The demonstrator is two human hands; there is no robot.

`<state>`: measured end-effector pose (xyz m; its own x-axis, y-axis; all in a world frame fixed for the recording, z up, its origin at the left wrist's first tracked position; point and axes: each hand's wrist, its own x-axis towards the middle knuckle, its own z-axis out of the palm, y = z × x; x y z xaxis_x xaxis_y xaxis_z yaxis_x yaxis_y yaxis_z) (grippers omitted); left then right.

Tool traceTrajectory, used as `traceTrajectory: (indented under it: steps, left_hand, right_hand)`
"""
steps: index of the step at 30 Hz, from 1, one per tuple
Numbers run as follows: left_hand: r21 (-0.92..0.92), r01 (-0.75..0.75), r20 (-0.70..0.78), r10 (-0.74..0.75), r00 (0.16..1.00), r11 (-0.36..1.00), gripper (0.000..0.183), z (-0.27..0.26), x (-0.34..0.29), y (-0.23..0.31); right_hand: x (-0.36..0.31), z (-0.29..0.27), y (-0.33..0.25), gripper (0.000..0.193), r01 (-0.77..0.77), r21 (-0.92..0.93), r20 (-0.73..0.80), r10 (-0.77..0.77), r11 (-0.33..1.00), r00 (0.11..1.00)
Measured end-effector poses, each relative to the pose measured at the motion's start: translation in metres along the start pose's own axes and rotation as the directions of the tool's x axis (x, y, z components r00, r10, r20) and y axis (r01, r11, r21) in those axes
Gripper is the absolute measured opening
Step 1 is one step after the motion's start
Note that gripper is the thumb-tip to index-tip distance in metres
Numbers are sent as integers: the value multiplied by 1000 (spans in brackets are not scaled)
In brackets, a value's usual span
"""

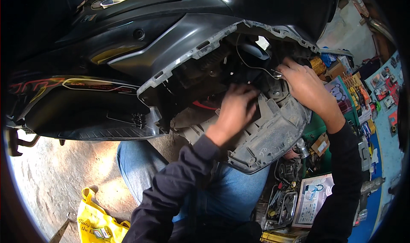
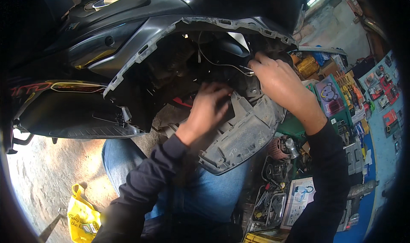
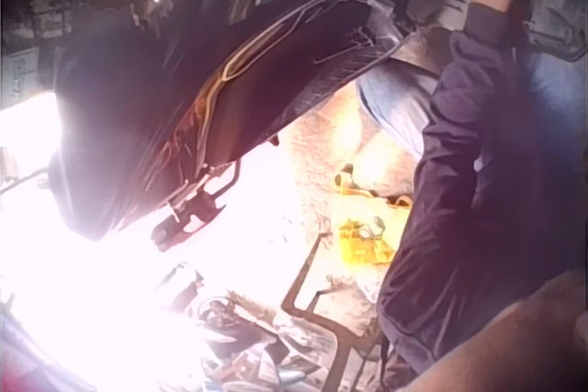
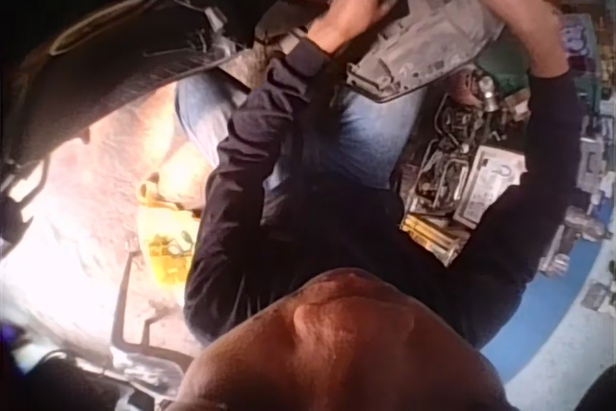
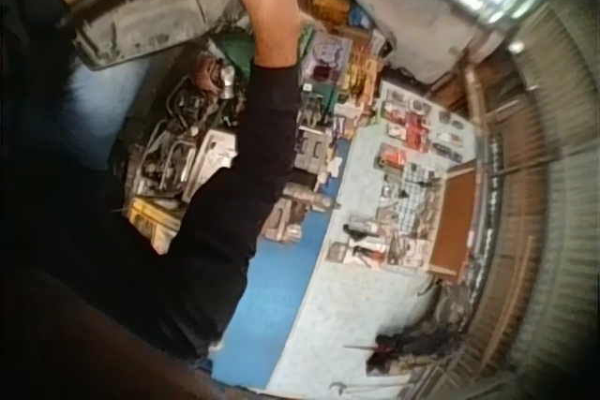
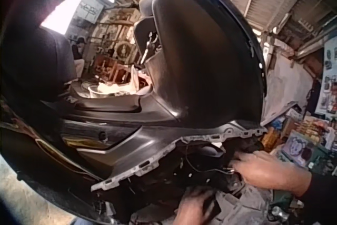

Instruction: The person removes and detaches components of a motorcycle fairing. They use their hands to pull and unclip plastic panels, reach inside the frame to disconnect wiring connectors, and use a screwdriver to loosen internal fasteners.

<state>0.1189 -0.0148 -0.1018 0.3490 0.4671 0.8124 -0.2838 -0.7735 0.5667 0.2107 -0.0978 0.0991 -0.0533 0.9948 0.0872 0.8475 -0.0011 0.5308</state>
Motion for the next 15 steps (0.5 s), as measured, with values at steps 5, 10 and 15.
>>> traceTrajectory:
  steps: [5, 10, 15]
  left_hand:
    - [-441, 289, 322, -151, 935, 849, 40, 16, 34, -11]
    - [-597, 473, 530, -124, 839, 648, 33, 23, 74, -9]
    - [-394, 368, 578, -85, 811, 842, 35, 40, 91, -11]
  right_hand:
    - [-2, 4, 15, 23, -14, 63, 128, 6, 998, 992]
    - [-11, 2, 32, 27, -75, 5, 287, 71, 997, 955]
    - [-11, 3, 27, 32, -37, -23, 282, 42, 999, 959]
